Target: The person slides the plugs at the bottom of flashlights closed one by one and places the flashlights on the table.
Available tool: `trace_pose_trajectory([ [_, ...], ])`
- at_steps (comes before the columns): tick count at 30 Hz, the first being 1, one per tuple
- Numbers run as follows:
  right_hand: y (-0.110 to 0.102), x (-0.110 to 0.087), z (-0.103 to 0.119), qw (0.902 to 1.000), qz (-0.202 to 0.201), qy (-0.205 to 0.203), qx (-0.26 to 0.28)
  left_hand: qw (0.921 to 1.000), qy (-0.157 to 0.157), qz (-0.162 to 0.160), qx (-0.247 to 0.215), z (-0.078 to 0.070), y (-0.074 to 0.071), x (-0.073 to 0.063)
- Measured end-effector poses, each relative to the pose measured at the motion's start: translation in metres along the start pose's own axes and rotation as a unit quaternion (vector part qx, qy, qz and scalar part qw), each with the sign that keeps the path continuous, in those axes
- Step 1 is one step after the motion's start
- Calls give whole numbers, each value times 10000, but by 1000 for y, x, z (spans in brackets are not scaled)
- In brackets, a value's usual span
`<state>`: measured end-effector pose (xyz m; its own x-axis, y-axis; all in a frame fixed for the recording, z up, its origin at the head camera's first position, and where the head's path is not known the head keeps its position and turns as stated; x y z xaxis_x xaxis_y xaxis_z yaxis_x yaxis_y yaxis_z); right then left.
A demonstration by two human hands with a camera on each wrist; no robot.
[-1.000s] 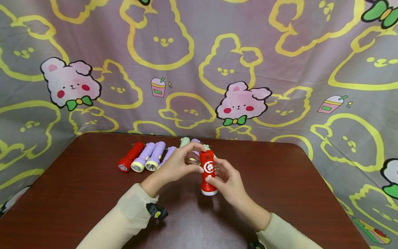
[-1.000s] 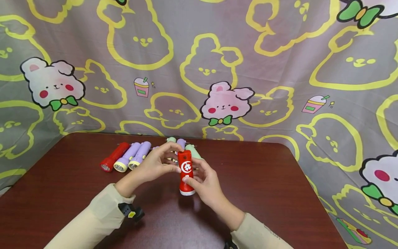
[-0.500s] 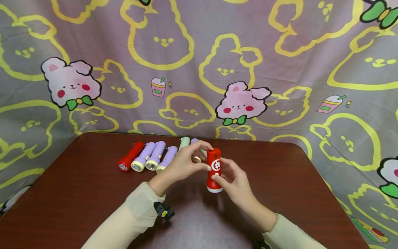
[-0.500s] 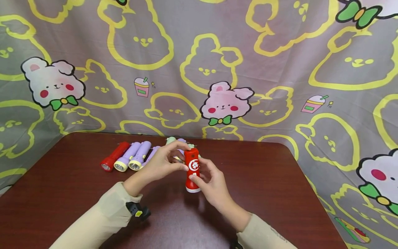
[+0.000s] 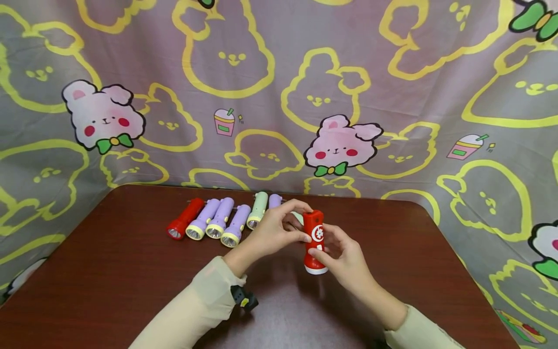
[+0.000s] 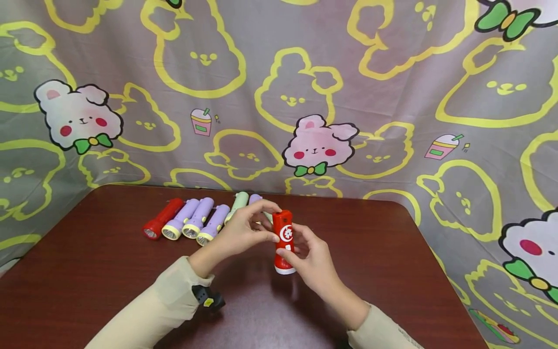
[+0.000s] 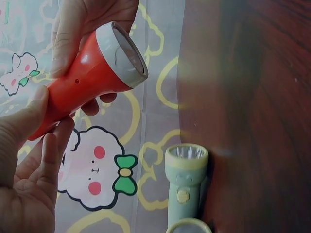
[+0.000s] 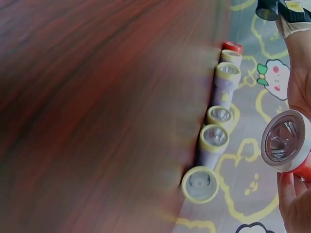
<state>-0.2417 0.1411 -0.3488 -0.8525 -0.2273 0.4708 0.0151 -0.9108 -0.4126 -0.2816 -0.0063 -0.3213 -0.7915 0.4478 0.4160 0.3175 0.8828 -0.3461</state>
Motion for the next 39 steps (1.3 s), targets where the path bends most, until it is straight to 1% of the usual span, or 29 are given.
trace_pose_trajectory([
  [2,-3,-1,0,9999,-23,-35,-115,10000,-19,-26,38,1,3,1],
  [6,-10,-2,3,9991,-72,-240,-336,9999,-33,-117,87,1,8,4],
  [9,-14,-2,6,9985,-66,-353,-423,9997,30,-208,88,-1,10,5],
  [12,-18,-3,6,9978,-54,-375,-546,9996,74,-253,141,-3,13,6],
  [17,-25,-6,3,9967,-92,-186,-786,9995,18,-251,202,-3,21,8],
  [27,-40,-14,-2,9970,-134,105,-760,9995,-176,-141,242,1,42,17],
  [33,-53,-20,-11,9949,-186,513,-848,9993,-283,-106,225,3,58,25],
  [39,-64,-25,-23,9928,-192,887,-776,9986,-308,-76,415,7,73,30],
])
Point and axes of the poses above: each hand's wrist, its own x-axis towards the middle knuckle, its own y-axis out of the palm, z = x × y, the point moved 8 cm from there along x, towards the middle knuckle
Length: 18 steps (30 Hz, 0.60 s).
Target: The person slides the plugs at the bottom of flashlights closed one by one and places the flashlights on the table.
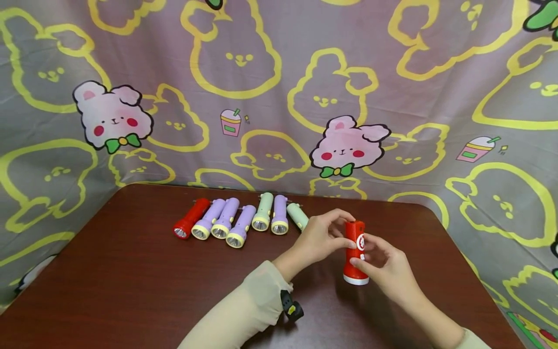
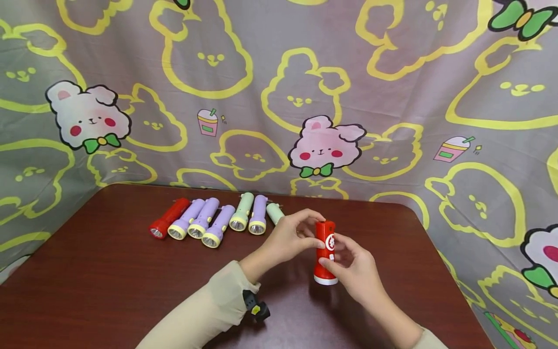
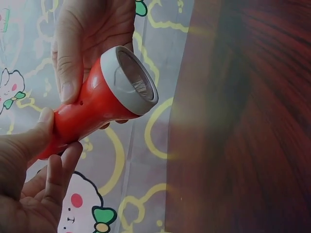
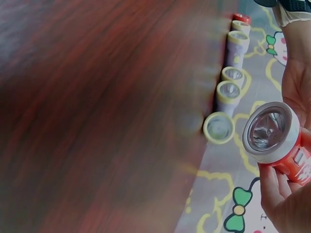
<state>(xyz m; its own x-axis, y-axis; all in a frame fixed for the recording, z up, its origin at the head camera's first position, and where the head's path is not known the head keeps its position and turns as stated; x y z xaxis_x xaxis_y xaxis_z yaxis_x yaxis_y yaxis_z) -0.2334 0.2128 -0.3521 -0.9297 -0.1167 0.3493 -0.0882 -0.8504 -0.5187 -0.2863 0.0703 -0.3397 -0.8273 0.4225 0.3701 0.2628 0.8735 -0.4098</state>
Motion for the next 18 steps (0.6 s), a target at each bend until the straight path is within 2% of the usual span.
trace_pose_trajectory([
  [6,-8,-2,-9,9998,77,154,129,9997,37,65,220,0,12,5],
  [10,-11,-4,-17,9991,175,347,168,9995,-21,267,152,1,20,5],
  [18,-16,-10,-33,9924,645,805,668,9983,-153,555,19,3,33,6],
])
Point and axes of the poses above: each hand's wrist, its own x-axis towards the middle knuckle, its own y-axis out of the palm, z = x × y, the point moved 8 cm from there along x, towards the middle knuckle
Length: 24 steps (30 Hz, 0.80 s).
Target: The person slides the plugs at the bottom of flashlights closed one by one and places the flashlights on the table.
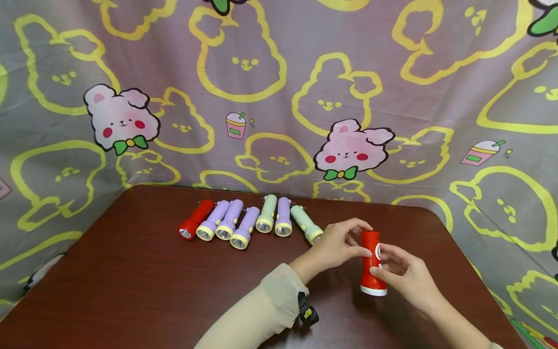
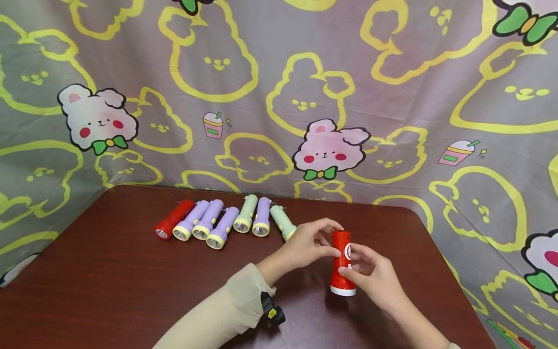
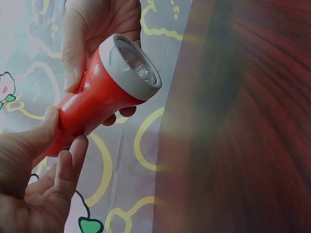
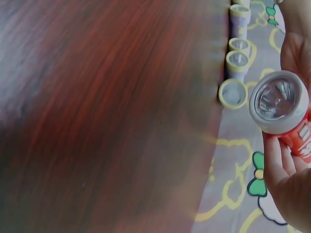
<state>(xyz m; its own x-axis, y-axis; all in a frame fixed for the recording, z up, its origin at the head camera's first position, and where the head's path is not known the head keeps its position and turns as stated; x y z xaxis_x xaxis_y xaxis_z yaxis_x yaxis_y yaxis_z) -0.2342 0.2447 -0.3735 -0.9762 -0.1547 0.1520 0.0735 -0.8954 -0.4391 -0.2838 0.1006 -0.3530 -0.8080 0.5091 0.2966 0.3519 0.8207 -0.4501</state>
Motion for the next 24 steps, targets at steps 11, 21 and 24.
trace_pose_trajectory([
  [11,-8,-3,-22,9976,600,209,256,9983,-363,34,453,4,20,5],
  [21,-8,-6,-41,9859,1372,756,591,9970,-470,10,618,9,34,8],
  [24,-9,-10,-48,9829,1517,892,542,9964,-551,42,639,11,40,8],
])
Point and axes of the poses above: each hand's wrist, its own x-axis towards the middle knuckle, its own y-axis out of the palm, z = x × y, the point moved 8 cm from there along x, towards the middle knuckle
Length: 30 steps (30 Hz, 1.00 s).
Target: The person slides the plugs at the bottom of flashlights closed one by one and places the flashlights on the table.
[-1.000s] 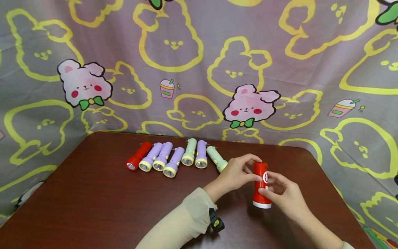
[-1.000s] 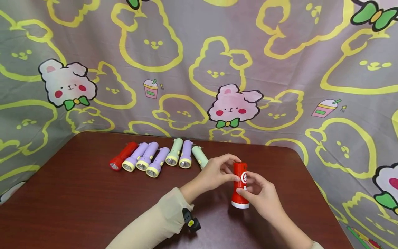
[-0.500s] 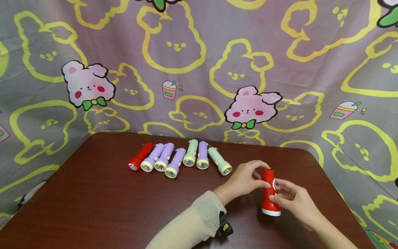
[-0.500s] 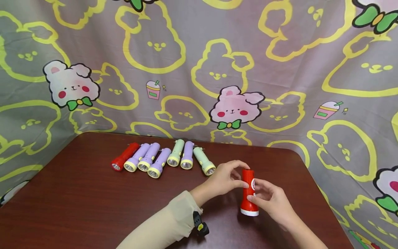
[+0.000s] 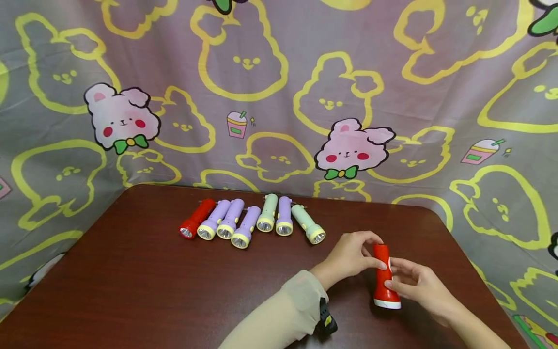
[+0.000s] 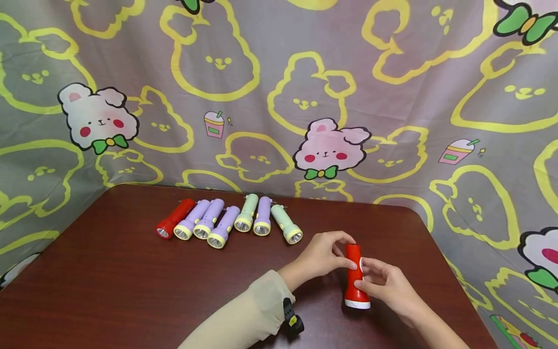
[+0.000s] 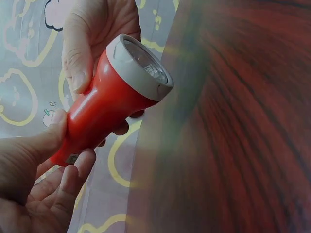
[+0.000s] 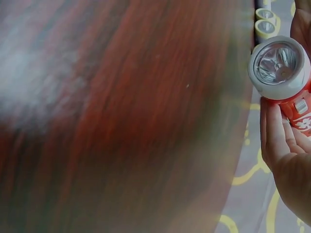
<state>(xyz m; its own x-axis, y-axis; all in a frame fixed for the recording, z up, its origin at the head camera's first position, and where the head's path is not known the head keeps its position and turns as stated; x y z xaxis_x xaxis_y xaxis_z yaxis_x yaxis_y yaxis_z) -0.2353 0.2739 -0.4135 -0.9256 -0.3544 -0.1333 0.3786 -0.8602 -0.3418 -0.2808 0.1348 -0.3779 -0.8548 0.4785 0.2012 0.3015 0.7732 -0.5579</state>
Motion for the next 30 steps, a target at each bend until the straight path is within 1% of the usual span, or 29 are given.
trace_pose_trajectory([
  [5,-1,-1,-7,9998,160,57,-71,9998,-99,25,148,2,7,0],
  [9,-1,0,-10,9995,190,90,-236,9996,-220,29,189,6,11,1],
  [13,-2,1,-8,9989,166,-79,-430,9994,-306,11,127,10,13,2],
  [17,-5,3,-6,9979,161,-288,-554,9992,-366,-48,169,11,12,4],
  [21,-5,2,-7,9977,246,-381,-513,9983,-541,-85,201,14,14,4],
  [24,-5,2,-9,9980,287,-286,-482,9975,-640,-96,281,17,17,4],
  [28,-5,2,-12,9985,260,2,-478,9965,-692,-116,448,20,19,5],
  [30,-6,2,-12,9986,255,62,-468,9959,-737,-136,498,20,20,5],
])
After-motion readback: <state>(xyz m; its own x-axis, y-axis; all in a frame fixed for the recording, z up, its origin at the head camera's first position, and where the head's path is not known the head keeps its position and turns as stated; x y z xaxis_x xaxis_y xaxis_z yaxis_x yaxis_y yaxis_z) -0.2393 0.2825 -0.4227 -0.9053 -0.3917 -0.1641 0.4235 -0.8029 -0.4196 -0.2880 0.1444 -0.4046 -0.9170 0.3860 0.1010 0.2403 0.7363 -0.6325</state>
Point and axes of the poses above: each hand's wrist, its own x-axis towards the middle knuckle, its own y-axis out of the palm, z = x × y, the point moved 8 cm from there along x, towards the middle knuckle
